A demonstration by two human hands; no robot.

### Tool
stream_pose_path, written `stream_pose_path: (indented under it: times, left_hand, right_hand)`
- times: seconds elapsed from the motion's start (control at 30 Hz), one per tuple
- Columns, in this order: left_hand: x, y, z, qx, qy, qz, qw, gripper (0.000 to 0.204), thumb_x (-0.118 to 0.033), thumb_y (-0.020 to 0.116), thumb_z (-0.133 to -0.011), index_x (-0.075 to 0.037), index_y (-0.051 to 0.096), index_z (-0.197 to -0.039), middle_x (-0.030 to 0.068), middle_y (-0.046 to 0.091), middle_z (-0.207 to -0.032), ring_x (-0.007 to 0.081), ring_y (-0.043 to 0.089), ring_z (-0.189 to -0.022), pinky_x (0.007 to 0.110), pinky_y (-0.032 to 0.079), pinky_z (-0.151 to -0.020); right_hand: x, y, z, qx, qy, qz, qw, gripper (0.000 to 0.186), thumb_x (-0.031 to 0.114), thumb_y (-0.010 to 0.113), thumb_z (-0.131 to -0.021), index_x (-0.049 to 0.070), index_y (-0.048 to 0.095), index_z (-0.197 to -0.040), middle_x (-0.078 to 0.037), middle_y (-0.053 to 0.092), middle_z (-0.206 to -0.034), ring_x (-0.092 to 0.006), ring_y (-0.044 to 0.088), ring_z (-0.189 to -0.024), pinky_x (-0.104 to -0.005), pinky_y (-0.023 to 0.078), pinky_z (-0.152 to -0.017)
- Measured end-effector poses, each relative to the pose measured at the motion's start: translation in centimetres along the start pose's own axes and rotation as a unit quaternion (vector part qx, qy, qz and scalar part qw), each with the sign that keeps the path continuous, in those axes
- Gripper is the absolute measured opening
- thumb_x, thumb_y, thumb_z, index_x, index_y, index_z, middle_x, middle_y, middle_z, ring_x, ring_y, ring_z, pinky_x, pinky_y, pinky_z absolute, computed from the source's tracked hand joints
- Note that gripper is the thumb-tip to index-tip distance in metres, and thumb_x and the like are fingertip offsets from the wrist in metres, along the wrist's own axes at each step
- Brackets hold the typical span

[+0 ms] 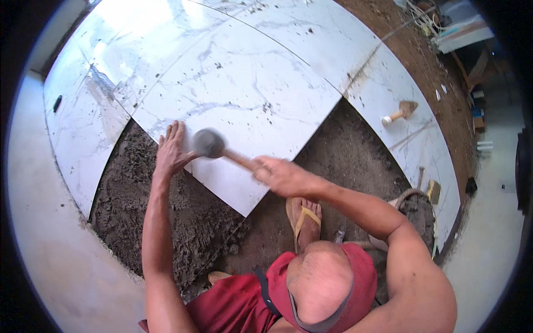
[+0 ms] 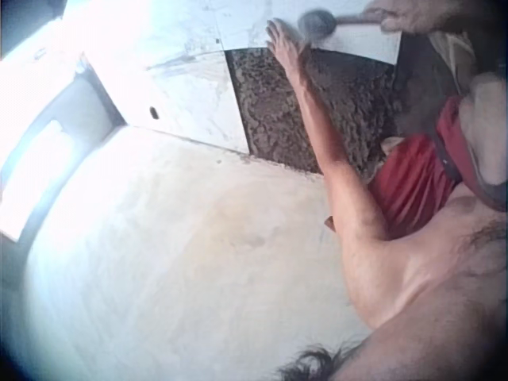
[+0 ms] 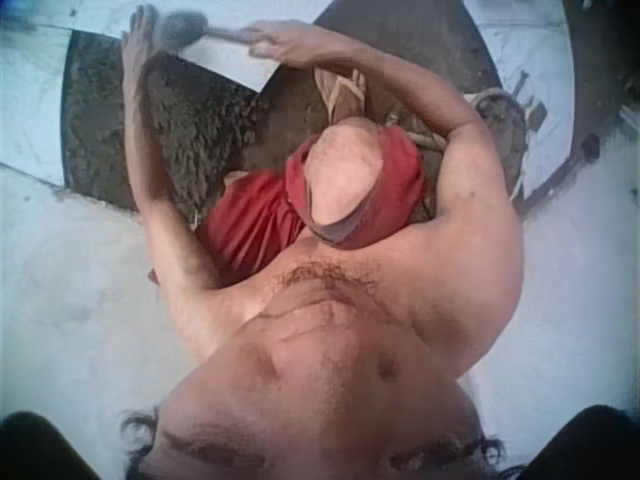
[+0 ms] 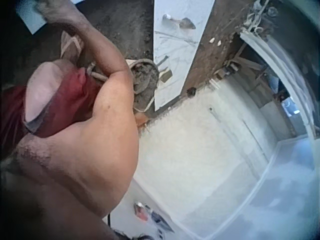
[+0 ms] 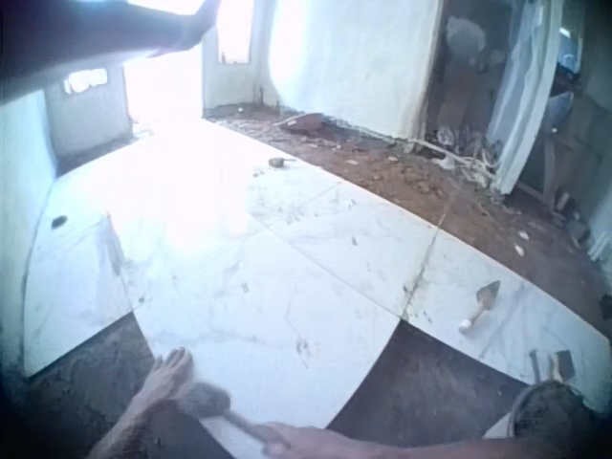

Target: The person spreads cement on the floor using a trowel, then places a white marble-patterned tile and taps it into place with a rubber mallet. The person repeats this process for multiple tiles, adjusting their position and ensuring alignment.

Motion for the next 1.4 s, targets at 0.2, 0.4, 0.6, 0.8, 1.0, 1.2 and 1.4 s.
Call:
stream_pose_path:
  times: [0.2,0.4,0.6,0.8,1.0,1.2,1.4]
  left_hand:
    - [-4.3,-2.2,-5.5,0.039,-0.056,0.001,0.998,0.122,-0.068,0.077,-0.056,-0.006,0.026,-0.147,0.0195,0.022,-0.153,0.0447,0.018,-0.14,0.062,0.023,-0.11]
    - [-5.9,-2.1,-5.4,0.051,-0.075,-0.003,0.996,0.123,-0.054,0.085,-0.052,-0.005,0.026,-0.147,0.0183,0.022,-0.154,0.0453,0.019,-0.14,0.067,0.026,-0.106]
    - [-4.5,-2.4,-5.1,0.035,-0.071,0.015,0.997,0.128,-0.052,0.088,-0.048,-0.009,0.022,-0.149,0.0134,0.02,-0.155,0.0405,0.017,-0.142,0.067,0.023,-0.107]
    - [-4.4,-2.6,-4.4,0.043,-0.083,0.024,0.995,0.128,-0.05,0.088,-0.048,-0.009,0.021,-0.149,0.0122,0.016,-0.156,0.0401,0.015,-0.142,0.067,0.021,-0.108]
    - [-5.7,-2.0,-4.6,0.028,-0.08,0.041,0.996,0.125,-0.05,0.086,-0.05,-0.007,0.022,-0.149,0.0145,0.015,-0.156,0.0432,0.016,-0.141,0.069,0.023,-0.106]
    - [-5.4,-1.8,-4.8,0.037,-0.106,0.043,0.993,0.127,-0.046,0.088,-0.049,-0.008,0.019,-0.15,0.0119,0.018,-0.156,0.0401,0.012,-0.143,0.068,0.021,-0.108]
    - [-4.3,-2.7,-5.6,0.068,-0.101,0.069,0.99,0.109,-0.048,0.077,-0.068,-0.007,0.019,-0.149,0.0136,0.018,-0.156,0.0364,0.015,-0.143,0.064,0.021,-0.11]
  right_hand:
    - [3.8,-9.0,-3.1,-0.313,-0.045,-0.017,0.948,0.036,0.037,0.038,-0.1,0.004,0.048,-0.111,-0.014,0.062,-0.075,-0.0282,0.063,-0.068,-0.0413,0.049,-0.063]
    - [-3.2,-13.4,-9.4,-0.446,-0.019,0.112,0.888,0.035,0.033,0.04,-0.098,0.003,0.045,-0.115,-0.025,0.064,-0.082,-0.0458,0.063,-0.079,-0.051,0.049,-0.069]
    - [-5.3,-12.6,-9.4,-0.479,-0.051,0.076,0.873,0.034,0.031,0.038,-0.098,0.003,0.046,-0.116,-0.028,0.062,-0.091,-0.0486,0.059,-0.088,-0.0538,0.046,-0.074]
    - [-10.3,-12.0,-8.1,-0.44,0.051,0.064,0.894,0.035,0.028,0.04,-0.098,0.001,0.047,-0.119,-0.021,0.06,-0.083,-0.0373,0.062,-0.078,-0.0461,0.047,-0.071]
    - [-11.9,-13.7,-7.0,-0.459,0.034,0.133,0.878,0.033,0.029,0.04,-0.097,-0.002,0.049,-0.106,-0.014,0.057,-0.075,-0.0295,0.059,-0.07,-0.0425,0.046,-0.067]
    - [-9.9,-12.6,-6.6,-0.516,-0.024,0.106,0.85,0.038,0.035,0.04,-0.098,-0.001,0.049,-0.108,-0.023,0.06,-0.087,-0.0396,0.06,-0.081,-0.046,0.046,-0.072]
    - [-7.8,-12.9,-5.3,-0.429,0.035,-0.087,0.898,0.035,0.033,0.045,-0.097,0.001,0.051,-0.109,-0.008,0.054,-0.075,-0.0161,0.055,-0.056,-0.03,0.043,-0.048]
Point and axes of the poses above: each hand's wrist, its own z-axis away from the middle knuckle, its own y-axis out of the palm, x = y × z, the point moved 1 cm from there along -z, towards the middle knuckle
